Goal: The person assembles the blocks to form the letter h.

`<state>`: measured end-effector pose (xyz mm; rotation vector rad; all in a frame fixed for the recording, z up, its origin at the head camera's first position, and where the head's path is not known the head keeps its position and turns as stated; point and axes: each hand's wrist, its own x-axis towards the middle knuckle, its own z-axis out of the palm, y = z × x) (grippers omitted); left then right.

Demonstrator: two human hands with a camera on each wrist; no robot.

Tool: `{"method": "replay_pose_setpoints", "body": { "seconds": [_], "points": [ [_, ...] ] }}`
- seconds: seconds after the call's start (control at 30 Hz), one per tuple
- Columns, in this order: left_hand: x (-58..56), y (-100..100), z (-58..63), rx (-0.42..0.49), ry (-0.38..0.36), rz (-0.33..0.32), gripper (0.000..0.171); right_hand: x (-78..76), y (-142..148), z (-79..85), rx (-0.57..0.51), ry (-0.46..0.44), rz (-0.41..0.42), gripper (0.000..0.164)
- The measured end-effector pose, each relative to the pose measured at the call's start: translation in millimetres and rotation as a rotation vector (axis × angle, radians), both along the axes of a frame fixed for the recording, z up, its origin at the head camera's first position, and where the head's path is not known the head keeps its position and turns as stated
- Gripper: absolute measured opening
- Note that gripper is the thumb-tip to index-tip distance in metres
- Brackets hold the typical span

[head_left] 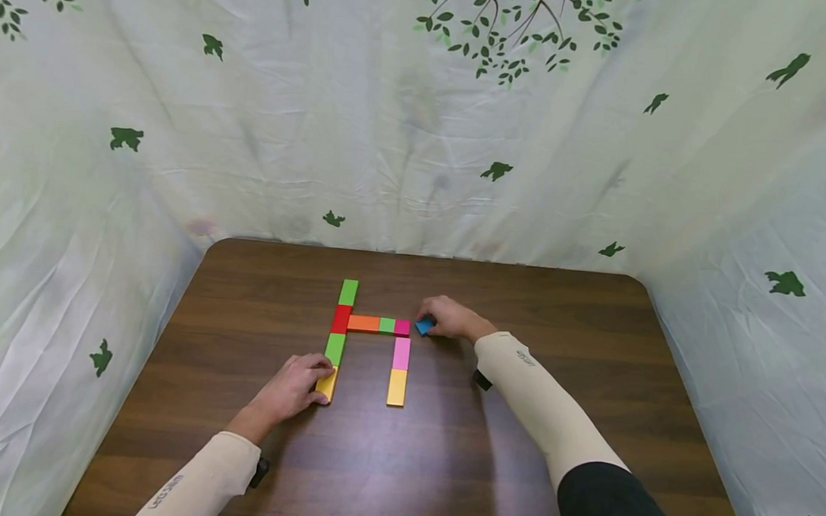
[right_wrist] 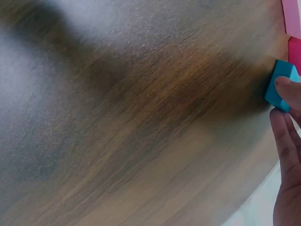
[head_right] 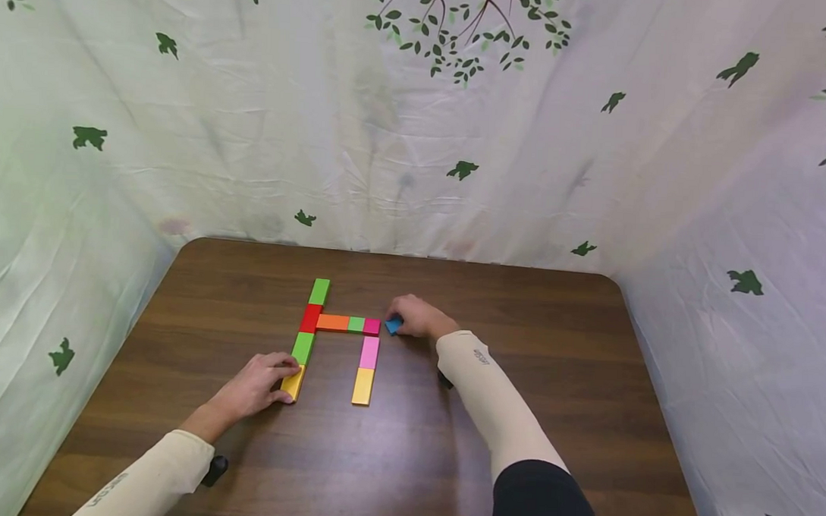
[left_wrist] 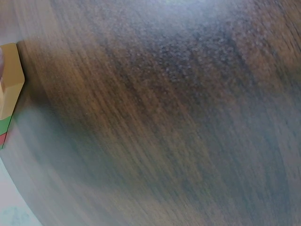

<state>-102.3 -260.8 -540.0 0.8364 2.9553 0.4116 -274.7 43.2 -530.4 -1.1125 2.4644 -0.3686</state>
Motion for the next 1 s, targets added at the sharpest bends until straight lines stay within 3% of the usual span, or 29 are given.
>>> {"method": "replay_pose_setpoints", "body": {
  "seconds": [0.53, 1.0],
  "points": [
    [0.2, -0.3, 1.3, -0.002, -0.008, 0.005, 0.05, -3.1, -6.4, 2.6, -0.014, -0.014, 0.015, 0.028],
    [1.0, -2.2, -1.4, 0.025, 0.043, -0.011, 0.048, -3.7, -7.2, -1.1, -0.035, -0.005, 0.013, 0.026]
  ]
}}
